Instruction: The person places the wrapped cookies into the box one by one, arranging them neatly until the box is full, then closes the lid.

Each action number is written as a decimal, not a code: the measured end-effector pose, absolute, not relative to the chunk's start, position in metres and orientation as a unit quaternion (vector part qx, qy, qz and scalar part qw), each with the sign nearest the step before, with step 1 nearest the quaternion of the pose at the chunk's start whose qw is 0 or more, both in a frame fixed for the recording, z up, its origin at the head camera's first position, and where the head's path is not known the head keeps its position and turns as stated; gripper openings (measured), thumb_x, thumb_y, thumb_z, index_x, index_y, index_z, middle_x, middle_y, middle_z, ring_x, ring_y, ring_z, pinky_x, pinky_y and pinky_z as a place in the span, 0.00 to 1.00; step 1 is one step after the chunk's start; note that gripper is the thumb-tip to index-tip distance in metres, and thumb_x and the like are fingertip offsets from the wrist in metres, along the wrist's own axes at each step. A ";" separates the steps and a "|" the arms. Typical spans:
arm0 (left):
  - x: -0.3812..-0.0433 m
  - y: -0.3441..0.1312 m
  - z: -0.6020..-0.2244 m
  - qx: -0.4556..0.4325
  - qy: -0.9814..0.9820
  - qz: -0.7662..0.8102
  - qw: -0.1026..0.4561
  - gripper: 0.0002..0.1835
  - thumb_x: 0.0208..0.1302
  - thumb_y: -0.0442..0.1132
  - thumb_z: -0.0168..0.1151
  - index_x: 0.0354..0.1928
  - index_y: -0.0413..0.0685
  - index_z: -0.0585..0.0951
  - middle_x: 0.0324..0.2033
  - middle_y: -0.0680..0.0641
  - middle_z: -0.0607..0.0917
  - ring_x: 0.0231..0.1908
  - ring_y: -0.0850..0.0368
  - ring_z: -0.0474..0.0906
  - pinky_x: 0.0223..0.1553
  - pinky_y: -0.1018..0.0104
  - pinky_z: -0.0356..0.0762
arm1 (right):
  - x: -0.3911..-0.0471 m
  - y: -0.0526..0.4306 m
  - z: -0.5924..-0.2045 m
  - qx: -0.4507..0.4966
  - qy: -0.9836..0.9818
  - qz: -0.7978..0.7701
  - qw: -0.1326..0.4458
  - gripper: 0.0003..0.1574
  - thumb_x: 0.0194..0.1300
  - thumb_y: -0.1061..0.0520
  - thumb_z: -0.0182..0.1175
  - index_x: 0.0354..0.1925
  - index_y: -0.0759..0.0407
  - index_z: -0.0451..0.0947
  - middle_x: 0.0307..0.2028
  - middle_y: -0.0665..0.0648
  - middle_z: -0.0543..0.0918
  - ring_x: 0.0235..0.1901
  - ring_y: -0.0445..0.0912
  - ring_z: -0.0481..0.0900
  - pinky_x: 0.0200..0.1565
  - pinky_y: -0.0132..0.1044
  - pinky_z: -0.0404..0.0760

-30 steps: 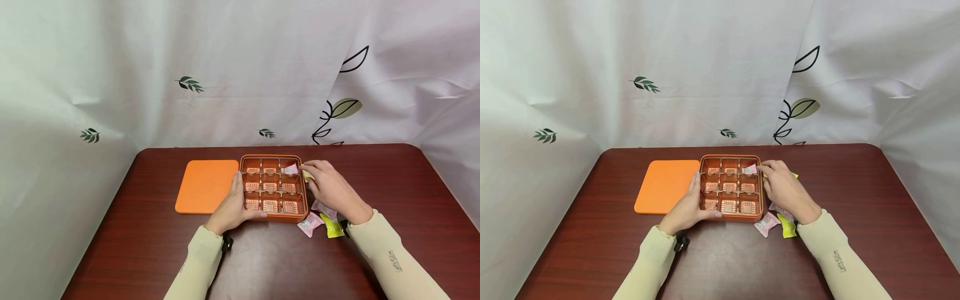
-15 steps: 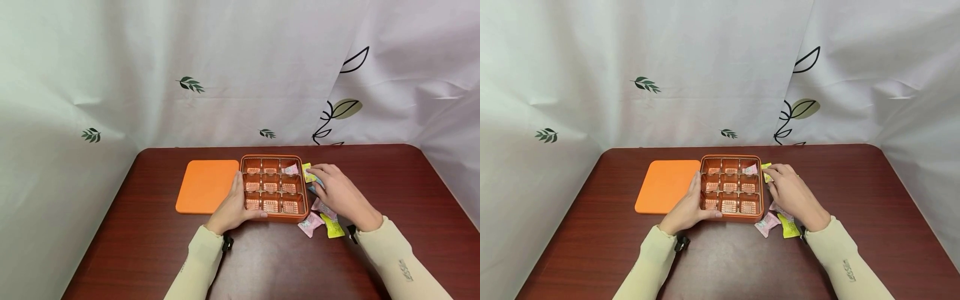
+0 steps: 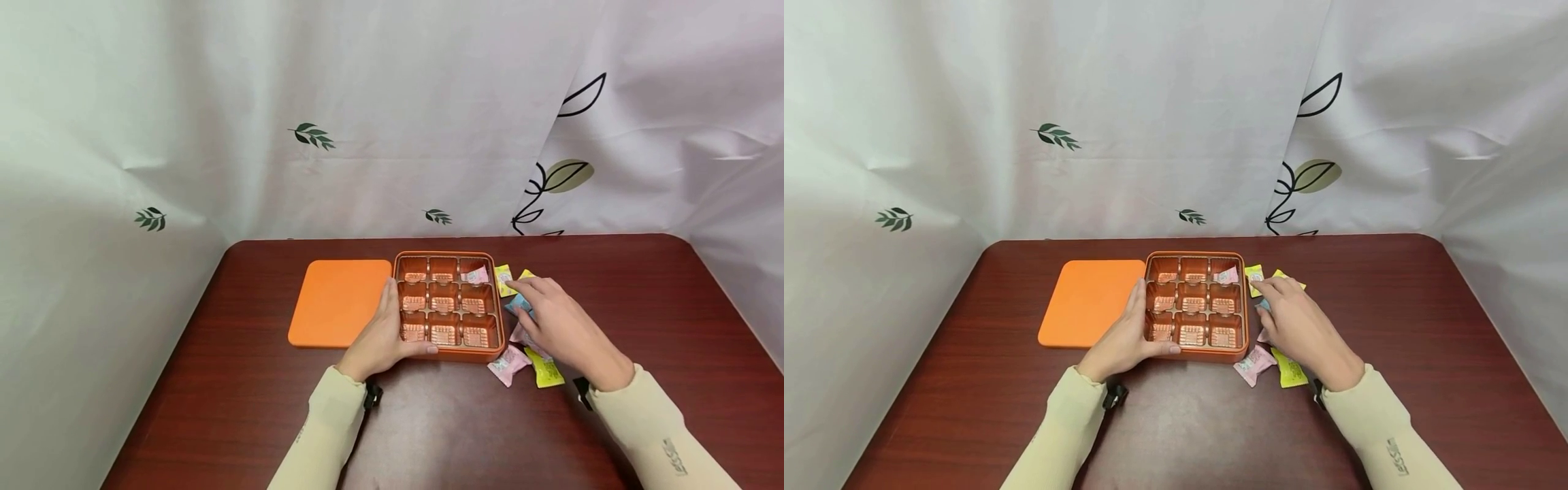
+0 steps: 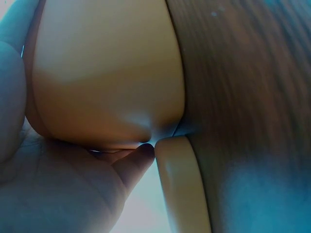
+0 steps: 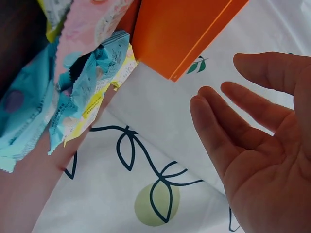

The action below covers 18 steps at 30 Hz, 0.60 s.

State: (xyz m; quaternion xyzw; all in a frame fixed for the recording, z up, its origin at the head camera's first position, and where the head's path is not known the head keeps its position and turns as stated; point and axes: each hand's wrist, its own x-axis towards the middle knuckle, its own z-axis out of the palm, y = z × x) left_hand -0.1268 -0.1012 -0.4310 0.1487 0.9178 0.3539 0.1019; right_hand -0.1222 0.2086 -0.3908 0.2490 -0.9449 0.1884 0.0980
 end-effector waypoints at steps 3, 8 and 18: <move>-0.127 -0.101 -0.430 0.149 0.918 0.353 0.103 0.75 0.50 0.69 0.73 0.78 0.39 0.31 0.79 0.39 0.32 0.77 0.53 0.31 0.74 0.55 0.49 | -0.120 0.209 -0.392 0.241 -0.947 0.194 0.093 0.29 0.64 0.64 0.65 0.62 0.73 0.73 0.54 0.71 0.79 0.57 0.65 0.74 0.59 0.60 0.72; -0.126 -0.100 -0.429 0.150 0.919 0.350 0.103 0.75 0.50 0.69 0.73 0.78 0.38 0.31 0.79 0.39 0.32 0.77 0.53 0.32 0.74 0.55 0.49 | -0.113 0.213 -0.393 0.229 -0.951 0.193 0.083 0.33 0.61 0.64 0.67 0.63 0.74 0.71 0.54 0.72 0.79 0.57 0.66 0.73 0.59 0.62 0.72; -0.126 -0.100 -0.428 0.145 0.917 0.356 0.105 0.75 0.50 0.67 0.74 0.78 0.39 0.31 0.79 0.39 0.32 0.77 0.53 0.33 0.74 0.55 0.50 | -0.105 0.220 -0.397 0.202 -0.961 0.182 0.054 0.35 0.61 0.61 0.70 0.63 0.72 0.72 0.55 0.72 0.79 0.54 0.65 0.74 0.55 0.60 0.76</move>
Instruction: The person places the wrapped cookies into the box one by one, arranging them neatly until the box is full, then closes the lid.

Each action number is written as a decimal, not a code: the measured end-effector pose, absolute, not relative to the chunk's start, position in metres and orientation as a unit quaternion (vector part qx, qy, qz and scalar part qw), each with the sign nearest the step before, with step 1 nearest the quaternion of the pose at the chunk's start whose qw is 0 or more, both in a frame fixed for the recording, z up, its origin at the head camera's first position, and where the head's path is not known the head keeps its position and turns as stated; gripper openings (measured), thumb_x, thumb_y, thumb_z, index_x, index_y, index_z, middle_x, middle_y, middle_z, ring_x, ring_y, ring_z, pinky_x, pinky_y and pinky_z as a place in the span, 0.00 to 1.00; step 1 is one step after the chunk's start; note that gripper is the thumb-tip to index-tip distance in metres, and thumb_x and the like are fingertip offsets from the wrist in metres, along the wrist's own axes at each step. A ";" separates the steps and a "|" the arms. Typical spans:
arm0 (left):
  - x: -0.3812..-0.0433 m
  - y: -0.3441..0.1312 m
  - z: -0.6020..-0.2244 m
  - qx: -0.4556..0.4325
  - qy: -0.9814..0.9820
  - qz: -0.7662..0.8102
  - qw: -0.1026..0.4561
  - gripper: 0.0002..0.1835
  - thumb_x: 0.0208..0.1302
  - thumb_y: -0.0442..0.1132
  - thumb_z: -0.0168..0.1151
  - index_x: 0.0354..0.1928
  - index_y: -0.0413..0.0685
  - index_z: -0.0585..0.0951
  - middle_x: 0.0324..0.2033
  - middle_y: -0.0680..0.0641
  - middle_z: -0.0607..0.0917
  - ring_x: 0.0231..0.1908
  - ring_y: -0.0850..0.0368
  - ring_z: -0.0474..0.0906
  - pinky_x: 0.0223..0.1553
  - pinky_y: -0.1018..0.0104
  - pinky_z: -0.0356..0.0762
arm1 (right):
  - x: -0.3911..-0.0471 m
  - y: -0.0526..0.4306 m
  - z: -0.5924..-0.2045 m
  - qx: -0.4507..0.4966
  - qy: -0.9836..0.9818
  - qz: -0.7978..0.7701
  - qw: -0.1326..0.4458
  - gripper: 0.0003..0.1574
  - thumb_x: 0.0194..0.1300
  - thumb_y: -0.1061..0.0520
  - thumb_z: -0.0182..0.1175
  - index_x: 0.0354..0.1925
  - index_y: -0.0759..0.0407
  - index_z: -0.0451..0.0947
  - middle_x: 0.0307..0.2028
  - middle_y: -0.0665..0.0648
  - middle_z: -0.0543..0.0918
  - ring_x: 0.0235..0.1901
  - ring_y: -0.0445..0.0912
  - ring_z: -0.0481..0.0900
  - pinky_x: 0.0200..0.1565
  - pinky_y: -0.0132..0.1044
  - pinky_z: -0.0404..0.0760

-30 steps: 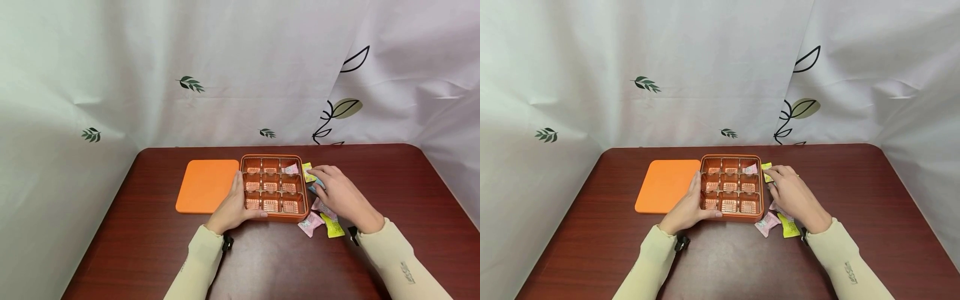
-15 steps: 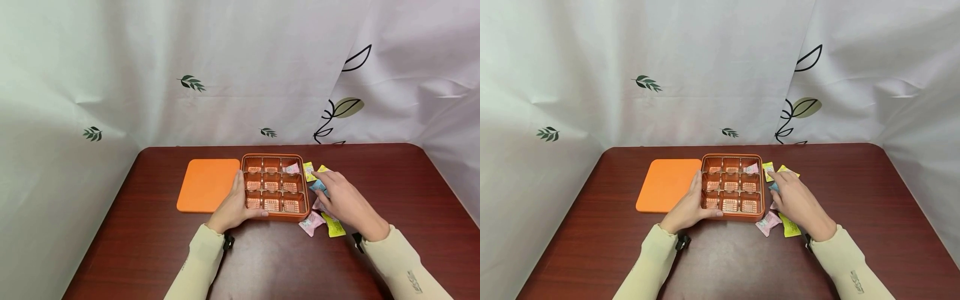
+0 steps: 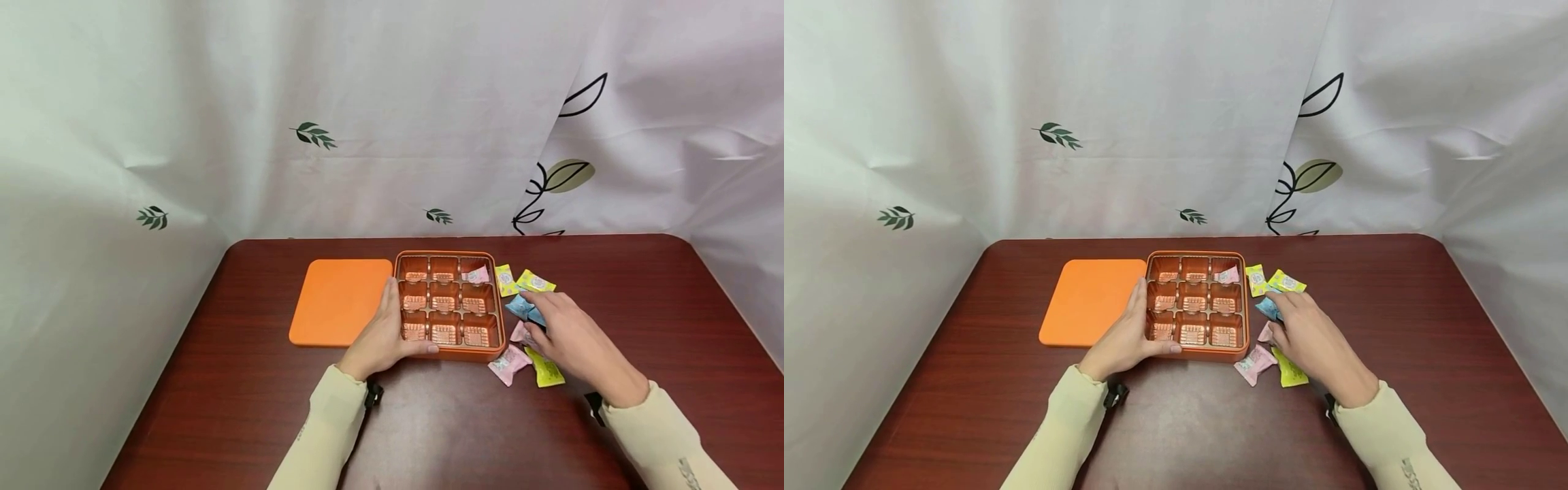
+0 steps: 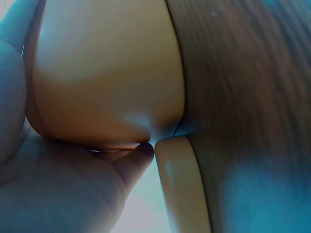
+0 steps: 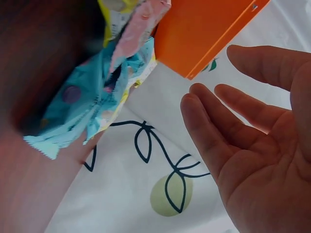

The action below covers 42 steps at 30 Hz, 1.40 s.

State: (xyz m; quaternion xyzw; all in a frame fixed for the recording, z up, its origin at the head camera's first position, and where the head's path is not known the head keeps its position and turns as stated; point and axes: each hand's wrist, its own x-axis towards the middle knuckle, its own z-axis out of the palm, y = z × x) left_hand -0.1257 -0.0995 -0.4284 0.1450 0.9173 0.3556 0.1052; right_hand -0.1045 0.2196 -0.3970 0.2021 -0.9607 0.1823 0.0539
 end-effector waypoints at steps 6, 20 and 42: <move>-0.126 -0.100 -0.429 0.148 0.918 0.354 0.104 0.75 0.50 0.68 0.73 0.78 0.38 0.31 0.79 0.39 0.32 0.77 0.53 0.33 0.74 0.55 0.50 | -0.100 0.223 -0.403 0.202 -0.960 0.183 0.057 0.34 0.61 0.61 0.70 0.62 0.72 0.73 0.54 0.70 0.79 0.54 0.64 0.74 0.55 0.60 0.75; -0.127 -0.100 -0.429 0.150 0.917 0.355 0.106 0.75 0.50 0.68 0.73 0.78 0.39 0.31 0.79 0.40 0.31 0.77 0.54 0.32 0.74 0.56 0.49 | -0.093 0.232 -0.415 0.222 -0.958 0.168 0.068 0.33 0.57 0.59 0.73 0.57 0.74 0.76 0.51 0.70 0.81 0.53 0.64 0.77 0.55 0.60 0.75; -0.127 -0.101 -0.430 0.146 0.918 0.353 0.104 0.76 0.49 0.69 0.73 0.78 0.39 0.31 0.79 0.40 0.32 0.77 0.55 0.31 0.74 0.56 0.49 | -0.092 0.233 -0.421 0.211 -0.967 0.138 0.035 0.30 0.54 0.58 0.76 0.51 0.73 0.79 0.47 0.67 0.81 0.48 0.63 0.76 0.49 0.57 0.77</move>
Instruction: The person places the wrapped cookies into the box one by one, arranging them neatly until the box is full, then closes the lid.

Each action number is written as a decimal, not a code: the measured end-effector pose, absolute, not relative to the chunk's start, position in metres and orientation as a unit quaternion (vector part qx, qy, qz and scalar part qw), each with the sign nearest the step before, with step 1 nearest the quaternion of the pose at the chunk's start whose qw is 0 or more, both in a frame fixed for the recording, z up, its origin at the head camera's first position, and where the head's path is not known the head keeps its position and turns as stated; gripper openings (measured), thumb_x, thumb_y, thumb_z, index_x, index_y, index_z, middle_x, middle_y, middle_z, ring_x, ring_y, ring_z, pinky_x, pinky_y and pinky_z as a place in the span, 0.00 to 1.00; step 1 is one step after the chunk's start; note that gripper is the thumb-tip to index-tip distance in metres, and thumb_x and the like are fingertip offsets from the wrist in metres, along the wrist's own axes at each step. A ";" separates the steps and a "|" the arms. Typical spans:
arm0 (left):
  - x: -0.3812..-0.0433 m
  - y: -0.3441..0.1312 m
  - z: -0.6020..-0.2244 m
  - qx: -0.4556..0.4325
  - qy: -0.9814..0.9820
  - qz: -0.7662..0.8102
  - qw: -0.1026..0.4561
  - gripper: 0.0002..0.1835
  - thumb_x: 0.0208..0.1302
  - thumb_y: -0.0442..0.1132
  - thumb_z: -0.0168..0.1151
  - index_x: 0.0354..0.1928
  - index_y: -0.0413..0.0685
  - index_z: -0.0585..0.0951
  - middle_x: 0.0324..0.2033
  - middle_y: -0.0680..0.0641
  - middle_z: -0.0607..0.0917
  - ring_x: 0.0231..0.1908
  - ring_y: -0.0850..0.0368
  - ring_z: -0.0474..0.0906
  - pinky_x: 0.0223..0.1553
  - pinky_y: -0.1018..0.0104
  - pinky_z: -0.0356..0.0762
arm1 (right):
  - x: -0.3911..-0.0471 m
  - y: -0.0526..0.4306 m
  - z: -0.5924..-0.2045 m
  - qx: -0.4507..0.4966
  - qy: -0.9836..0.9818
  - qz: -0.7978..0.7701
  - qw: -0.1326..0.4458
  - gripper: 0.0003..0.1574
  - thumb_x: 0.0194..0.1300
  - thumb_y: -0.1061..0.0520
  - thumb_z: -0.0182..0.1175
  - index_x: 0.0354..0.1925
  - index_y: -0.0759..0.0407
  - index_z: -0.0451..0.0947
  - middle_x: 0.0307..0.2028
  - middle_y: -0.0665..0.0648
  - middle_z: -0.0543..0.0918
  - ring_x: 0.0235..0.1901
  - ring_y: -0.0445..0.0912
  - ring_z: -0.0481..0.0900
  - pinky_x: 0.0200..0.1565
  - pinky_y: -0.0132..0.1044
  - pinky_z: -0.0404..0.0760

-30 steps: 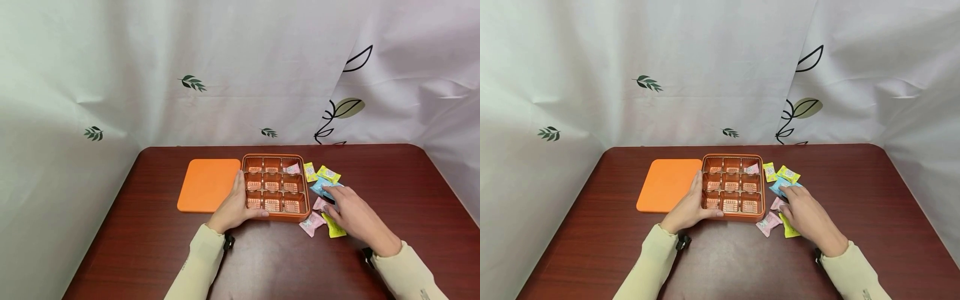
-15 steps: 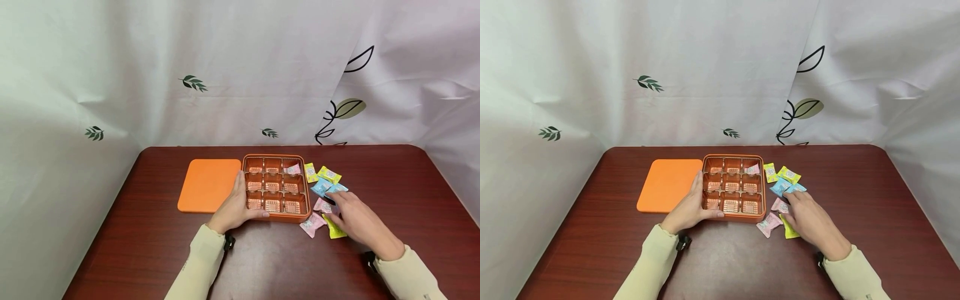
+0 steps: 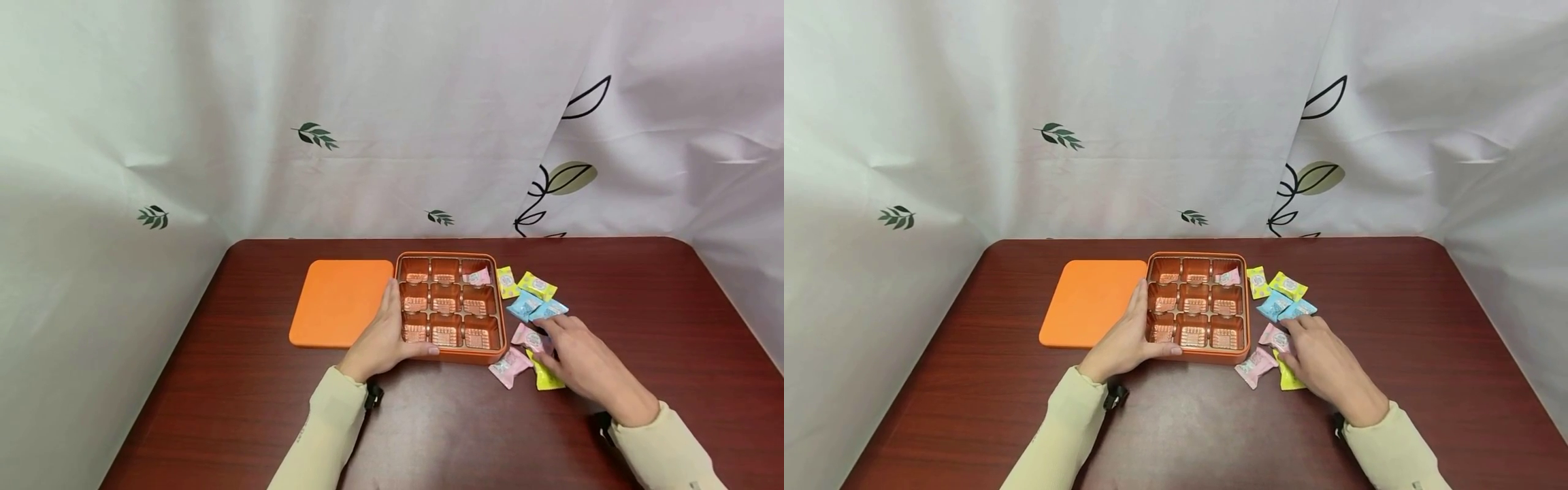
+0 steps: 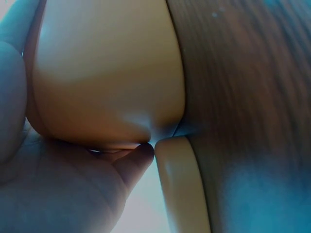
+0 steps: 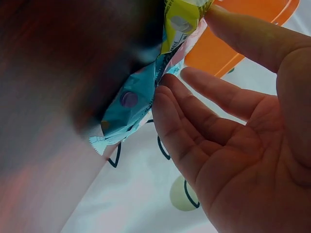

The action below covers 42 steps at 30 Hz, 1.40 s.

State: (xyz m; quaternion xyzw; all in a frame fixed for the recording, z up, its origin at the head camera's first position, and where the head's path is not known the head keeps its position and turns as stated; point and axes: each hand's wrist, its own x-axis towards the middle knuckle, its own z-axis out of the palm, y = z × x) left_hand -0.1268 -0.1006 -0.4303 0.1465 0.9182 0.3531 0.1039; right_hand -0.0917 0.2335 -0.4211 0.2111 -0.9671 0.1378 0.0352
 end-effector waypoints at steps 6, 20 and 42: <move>-0.126 -0.101 -0.430 0.145 0.919 0.351 0.103 0.76 0.49 0.69 0.74 0.78 0.38 0.31 0.79 0.39 0.32 0.77 0.54 0.32 0.74 0.56 0.47 | -0.092 0.233 -0.422 0.208 -0.968 0.137 0.029 0.28 0.54 0.59 0.75 0.50 0.73 0.80 0.47 0.67 0.81 0.50 0.63 0.77 0.51 0.58 0.77; -0.126 -0.100 -0.430 0.146 0.919 0.353 0.101 0.76 0.49 0.69 0.73 0.78 0.39 0.30 0.79 0.39 0.31 0.77 0.54 0.32 0.74 0.57 0.46 | -0.095 0.230 -0.423 0.202 -0.971 0.125 0.014 0.27 0.54 0.57 0.76 0.48 0.72 0.82 0.41 0.64 0.82 0.46 0.61 0.78 0.50 0.55 0.78; -0.127 -0.101 -0.431 0.148 0.918 0.352 0.104 0.76 0.49 0.69 0.73 0.78 0.39 0.31 0.79 0.40 0.32 0.77 0.54 0.32 0.74 0.56 0.47 | -0.096 0.231 -0.428 0.216 -0.968 0.118 0.049 0.21 0.54 0.61 0.71 0.45 0.73 0.81 0.41 0.65 0.82 0.47 0.63 0.78 0.49 0.57 0.78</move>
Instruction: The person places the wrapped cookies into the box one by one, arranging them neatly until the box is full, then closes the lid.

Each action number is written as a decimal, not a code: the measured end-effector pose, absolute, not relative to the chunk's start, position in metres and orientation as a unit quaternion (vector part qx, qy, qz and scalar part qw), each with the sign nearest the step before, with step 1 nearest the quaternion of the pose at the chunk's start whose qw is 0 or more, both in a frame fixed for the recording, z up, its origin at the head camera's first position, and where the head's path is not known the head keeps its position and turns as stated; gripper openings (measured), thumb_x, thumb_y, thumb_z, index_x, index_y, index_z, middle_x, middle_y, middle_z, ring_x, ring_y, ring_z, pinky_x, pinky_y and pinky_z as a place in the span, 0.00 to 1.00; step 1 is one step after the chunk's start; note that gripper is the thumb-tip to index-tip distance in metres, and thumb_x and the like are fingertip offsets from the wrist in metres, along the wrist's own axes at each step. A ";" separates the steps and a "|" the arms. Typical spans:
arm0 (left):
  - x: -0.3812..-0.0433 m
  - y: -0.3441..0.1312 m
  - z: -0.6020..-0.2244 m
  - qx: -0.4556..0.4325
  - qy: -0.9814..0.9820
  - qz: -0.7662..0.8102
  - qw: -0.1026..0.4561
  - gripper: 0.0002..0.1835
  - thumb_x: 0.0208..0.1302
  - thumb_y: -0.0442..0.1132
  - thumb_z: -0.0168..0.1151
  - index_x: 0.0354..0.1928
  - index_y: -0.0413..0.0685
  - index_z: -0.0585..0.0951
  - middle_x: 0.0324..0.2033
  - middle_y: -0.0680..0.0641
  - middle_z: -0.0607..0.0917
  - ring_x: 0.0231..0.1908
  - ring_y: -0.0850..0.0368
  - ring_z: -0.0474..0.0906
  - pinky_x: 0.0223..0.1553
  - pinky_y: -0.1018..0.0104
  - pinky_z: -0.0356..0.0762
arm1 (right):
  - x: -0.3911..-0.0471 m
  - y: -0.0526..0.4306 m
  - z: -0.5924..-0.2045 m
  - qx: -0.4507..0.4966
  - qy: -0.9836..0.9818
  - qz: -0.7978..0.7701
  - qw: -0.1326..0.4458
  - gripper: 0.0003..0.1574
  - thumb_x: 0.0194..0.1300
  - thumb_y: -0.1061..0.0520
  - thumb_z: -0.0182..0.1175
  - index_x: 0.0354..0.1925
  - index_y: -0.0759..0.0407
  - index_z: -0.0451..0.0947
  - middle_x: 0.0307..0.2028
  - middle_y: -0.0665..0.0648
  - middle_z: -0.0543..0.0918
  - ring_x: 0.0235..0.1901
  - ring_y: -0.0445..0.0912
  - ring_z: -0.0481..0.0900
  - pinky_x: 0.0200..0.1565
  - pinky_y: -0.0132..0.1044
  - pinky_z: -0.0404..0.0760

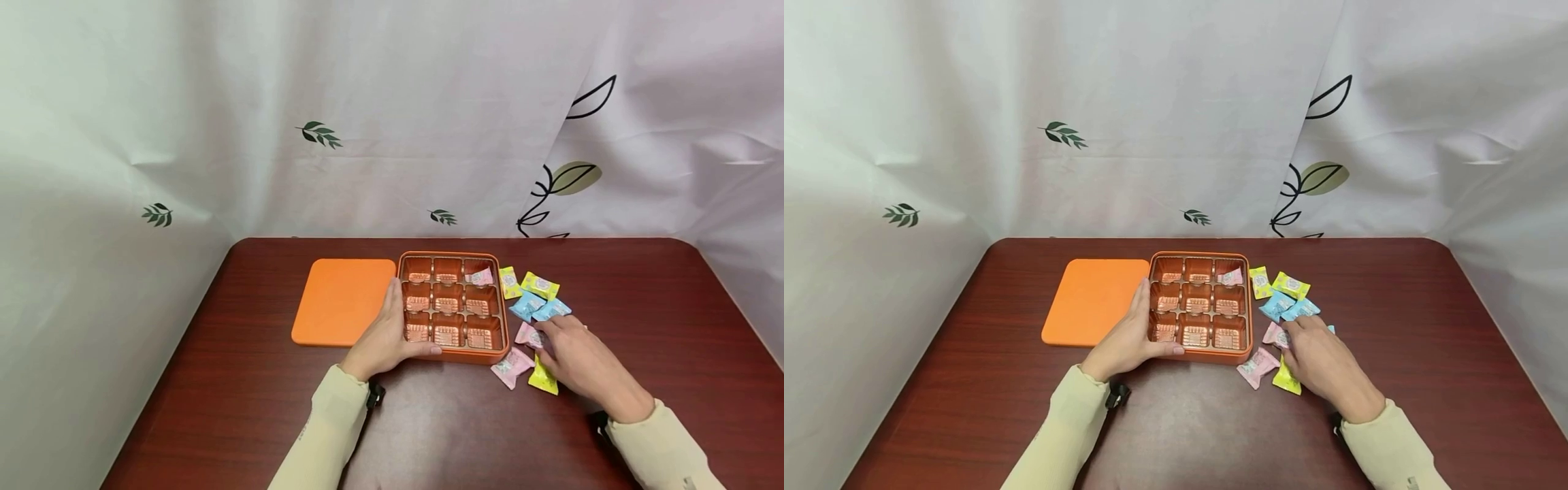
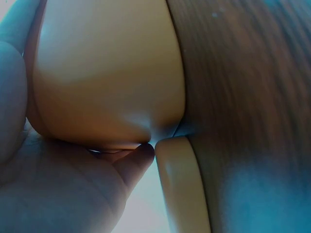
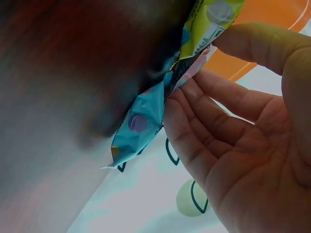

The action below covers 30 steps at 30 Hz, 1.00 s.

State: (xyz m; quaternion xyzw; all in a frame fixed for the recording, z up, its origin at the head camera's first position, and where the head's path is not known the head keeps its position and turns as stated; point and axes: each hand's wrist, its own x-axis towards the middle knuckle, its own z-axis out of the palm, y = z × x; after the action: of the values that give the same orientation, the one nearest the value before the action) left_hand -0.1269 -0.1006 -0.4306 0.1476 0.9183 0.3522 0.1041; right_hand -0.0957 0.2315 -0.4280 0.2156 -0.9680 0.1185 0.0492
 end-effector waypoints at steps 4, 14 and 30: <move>-0.127 -0.100 -0.429 0.146 0.919 0.352 0.104 0.76 0.49 0.69 0.73 0.78 0.39 0.31 0.79 0.40 0.32 0.77 0.54 0.32 0.74 0.56 0.47 | -0.096 0.232 -0.428 0.219 -0.967 0.119 0.056 0.21 0.54 0.61 0.70 0.44 0.73 0.81 0.41 0.65 0.82 0.47 0.63 0.78 0.49 0.57 0.78; -0.128 -0.101 -0.428 0.144 0.917 0.357 0.105 0.76 0.49 0.69 0.73 0.78 0.39 0.31 0.79 0.40 0.32 0.77 0.55 0.31 0.74 0.56 0.47 | -0.099 0.232 -0.426 0.229 -0.961 0.135 0.073 0.20 0.53 0.63 0.70 0.43 0.74 0.81 0.38 0.64 0.82 0.44 0.61 0.78 0.47 0.55 0.78; -0.125 -0.100 -0.428 0.144 0.916 0.357 0.110 0.75 0.49 0.69 0.73 0.78 0.39 0.31 0.79 0.40 0.31 0.77 0.54 0.31 0.74 0.55 0.48 | -0.101 0.233 -0.420 0.213 -0.964 0.138 0.077 0.22 0.53 0.63 0.69 0.45 0.75 0.79 0.40 0.67 0.82 0.45 0.62 0.77 0.48 0.56 0.78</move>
State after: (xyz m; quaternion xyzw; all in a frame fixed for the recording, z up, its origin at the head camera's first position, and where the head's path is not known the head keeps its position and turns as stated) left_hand -0.1245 -0.1003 -0.4278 0.1443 0.9163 0.3571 0.1099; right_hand -0.1007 0.2330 -0.4199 0.2125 -0.9642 0.1382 0.0775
